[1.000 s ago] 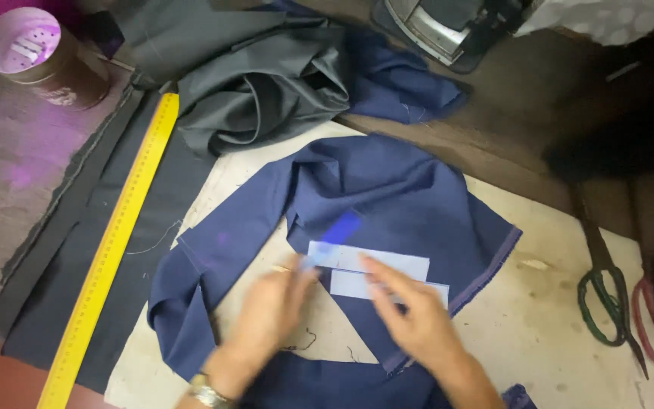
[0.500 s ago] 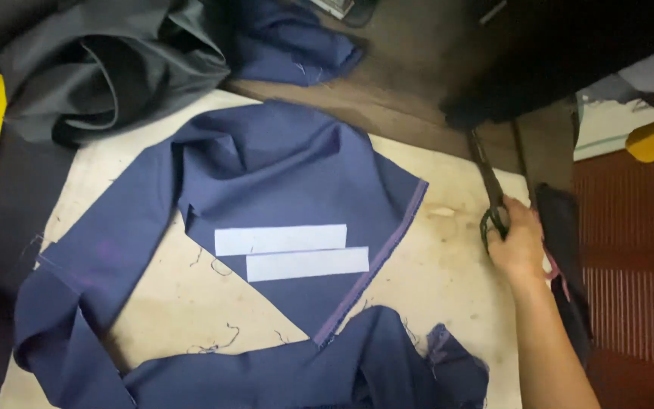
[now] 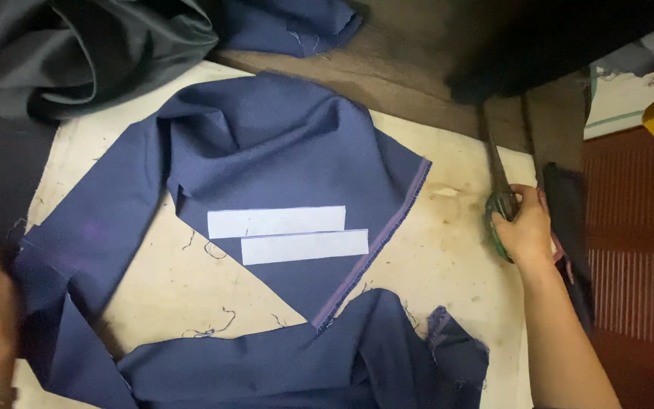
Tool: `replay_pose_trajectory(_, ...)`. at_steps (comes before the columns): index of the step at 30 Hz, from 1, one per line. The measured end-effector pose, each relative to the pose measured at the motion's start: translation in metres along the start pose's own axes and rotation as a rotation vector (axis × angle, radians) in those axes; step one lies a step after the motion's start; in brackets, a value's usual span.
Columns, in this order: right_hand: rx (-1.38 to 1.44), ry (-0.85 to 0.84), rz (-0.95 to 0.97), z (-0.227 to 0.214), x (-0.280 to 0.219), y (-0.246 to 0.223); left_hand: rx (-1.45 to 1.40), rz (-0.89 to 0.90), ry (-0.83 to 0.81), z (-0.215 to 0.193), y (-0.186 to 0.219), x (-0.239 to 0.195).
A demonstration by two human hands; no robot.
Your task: Marking fabric with a pen and ruler before cutting out pattern pieces with scissors.
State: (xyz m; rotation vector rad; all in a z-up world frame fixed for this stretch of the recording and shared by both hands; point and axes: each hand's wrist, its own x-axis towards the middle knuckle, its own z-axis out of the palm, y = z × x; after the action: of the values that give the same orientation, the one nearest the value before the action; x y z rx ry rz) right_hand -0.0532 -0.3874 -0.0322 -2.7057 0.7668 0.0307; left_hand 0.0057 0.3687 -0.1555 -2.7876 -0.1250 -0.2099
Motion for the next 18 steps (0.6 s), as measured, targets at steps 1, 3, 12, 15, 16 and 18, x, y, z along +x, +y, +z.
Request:
replay_pose_trajectory(1,0.086,-0.024,0.099,0.001,-0.003,-0.001,-0.393,0.017,0.139,-0.070,0.034,0.008)
replay_pose_trajectory(3,0.172,-0.048,0.200,-0.002,-0.015,-0.017,-0.783,0.039,0.280,-0.159,0.076,-0.004)
replay_pose_trajectory(12,0.920,-0.333,0.510,-0.027,-0.101,-0.095,-1.043,0.887,-0.004,-0.225,0.229,-0.094)
replay_pose_trajectory(15,0.725,-0.495,0.316,-0.046,-0.120,-0.087,-1.148,0.980,-0.022,-0.243,0.242,-0.099)
replay_pose_trajectory(16,0.511,-0.620,0.189,-0.058,-0.123,-0.084,-1.093,0.998,-0.015,-0.246,0.245,-0.100)
replay_pose_trajectory(18,0.290,-0.739,0.057,-0.071,-0.120,-0.065,-1.038,1.009,-0.007,-0.246,0.253,-0.105)
